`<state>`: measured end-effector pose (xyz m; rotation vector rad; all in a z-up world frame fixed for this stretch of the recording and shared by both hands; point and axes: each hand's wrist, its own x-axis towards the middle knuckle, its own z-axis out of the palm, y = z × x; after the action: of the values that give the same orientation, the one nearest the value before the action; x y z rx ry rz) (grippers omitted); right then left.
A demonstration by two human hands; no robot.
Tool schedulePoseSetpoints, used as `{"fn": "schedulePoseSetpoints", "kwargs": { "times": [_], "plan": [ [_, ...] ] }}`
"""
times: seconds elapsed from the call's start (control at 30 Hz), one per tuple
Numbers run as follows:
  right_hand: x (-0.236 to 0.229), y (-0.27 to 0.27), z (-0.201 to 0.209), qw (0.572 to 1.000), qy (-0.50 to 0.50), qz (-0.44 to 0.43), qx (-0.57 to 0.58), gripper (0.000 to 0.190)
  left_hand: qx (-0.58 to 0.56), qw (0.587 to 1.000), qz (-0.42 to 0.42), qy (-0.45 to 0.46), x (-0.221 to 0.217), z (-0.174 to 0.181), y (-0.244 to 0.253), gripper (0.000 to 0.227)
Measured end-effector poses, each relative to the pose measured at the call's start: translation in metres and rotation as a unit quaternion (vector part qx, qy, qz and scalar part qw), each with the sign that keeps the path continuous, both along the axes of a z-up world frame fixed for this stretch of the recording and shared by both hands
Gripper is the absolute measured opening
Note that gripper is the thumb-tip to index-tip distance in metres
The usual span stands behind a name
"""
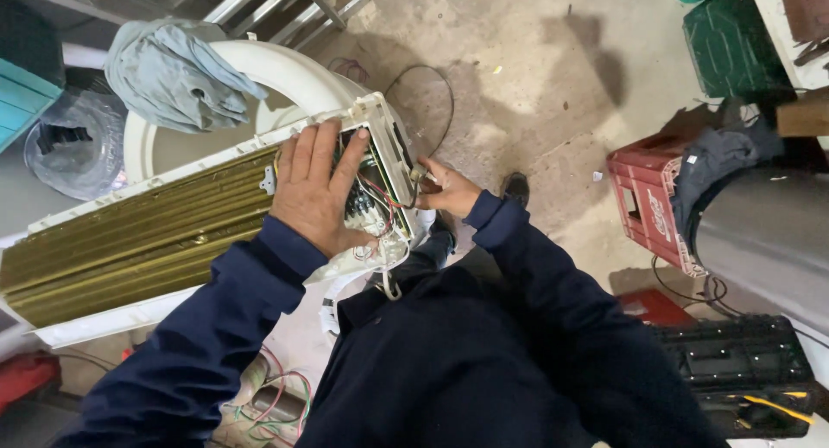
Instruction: The person disassembles an air conditioner unit, using a screwdriver to remove screws from the casing. They then detach the front panel and inspect the internal components, including the circuit board and wiring.
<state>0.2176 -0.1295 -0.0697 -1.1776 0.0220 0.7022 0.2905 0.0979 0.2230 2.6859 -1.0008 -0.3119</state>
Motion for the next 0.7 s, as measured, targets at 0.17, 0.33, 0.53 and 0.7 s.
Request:
{"fn": "schedulePoseSetpoints", "kwargs": {
  "times": [0.17, 0.33, 0.53, 0.7],
  "plan": [
    [0.008, 0.005, 0.015, 0.999, 0.011, -0.023, 0.023, 0.091, 0.032, 0.999, 0.016, -0.006, -0.005, -0.003, 0.000, 0.145],
    [0.017, 0.012, 0.005, 0.997, -0.005, -0.058, 0.057, 0.075, 0.033, 0.999, -0.005, -0.019, 0.000, -0.005, 0.007, 0.149],
    [0.026, -0.009, 0.014, 0.999, 0.040, -0.021, 0.007, 0.071, -0.039, 0.999, 0.010, -0.034, -0.011, 0.009, 0.053, 0.132],
    [0.023, -0.043, 0.077, 0.937, -0.133, -0.086, -0.312, 0.090, -0.115, 0.972, 0.169, -0.112, -0.060, -0.005, 0.113, 0.077]
  ]
}}
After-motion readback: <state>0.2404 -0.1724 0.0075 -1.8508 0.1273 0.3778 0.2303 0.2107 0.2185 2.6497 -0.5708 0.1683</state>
